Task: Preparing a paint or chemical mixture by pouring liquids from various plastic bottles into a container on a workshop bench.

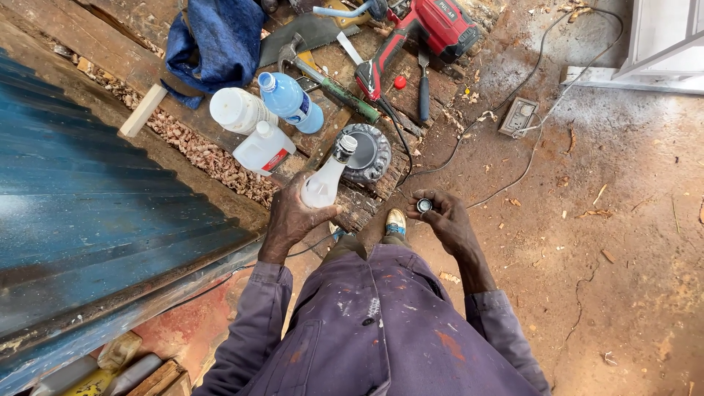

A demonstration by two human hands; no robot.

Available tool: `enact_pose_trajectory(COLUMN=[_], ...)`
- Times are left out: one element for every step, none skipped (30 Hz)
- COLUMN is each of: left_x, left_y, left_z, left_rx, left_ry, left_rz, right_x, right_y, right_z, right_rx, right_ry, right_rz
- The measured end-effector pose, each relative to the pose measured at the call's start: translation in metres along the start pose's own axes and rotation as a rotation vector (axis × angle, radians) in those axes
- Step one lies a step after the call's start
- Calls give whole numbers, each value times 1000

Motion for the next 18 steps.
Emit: enact_pose_trajectory(left_x=[1,1,2,1,1,0,1,3,4,4,4,5,7,10,13,15,19,21], left_y=[1,1,2,2,2,2,2,1,0,1,3,4,3,2,2,0,0,-1], left_z=[0,0,0,0,1,2,4,5,7,3,2,1,3,6,9,10,11,13], left_rx=[1,-10,-21,-21,-26,-33,-34,-22,-10,-9,-50,-91,-90,-107,-124,-123,-128,-135], left_ry=[0,-1,-3,-3,3,9,8,13,18,17,27,37,37,30,24,25,16,6], left_rz=[1,9,16,15,21,27,27,28,30,30,41,53,54,65,76,77,97,114], right_x=[0,1,2,1,1,1,3,6,9,11,14,16,16,16,16,15,15,16], right_y=[1,2,2,1,-1,-2,1,3,5,7,8,10,9,9,8,7,7,7], right_z=[0,1,1,0,-2,-4,-1,3,7,11,14,18,17,16,16,15,14,13], right_rx=[0,-1,-2,-3,1,7,8,10,12,12,24,36,35,31,28,27,25,22], right_ry=[0,-13,-26,-26,-46,-66,-66,-69,-71,-71,-89,-106,-106,-104,-102,-101,-68,-34], right_rz=[-1,2,5,6,13,21,21,40,58,58,80,101,100,112,125,124,130,140])
Point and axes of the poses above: each hand's wrist, its own y-axis away from the middle knuckle, its own x-axis out of the palm, z = x × y, the point moved 7 cm from there along -y, towards the middle knuckle, and after that the axes turned 4 degrees about -z, right-handed, at the moved point
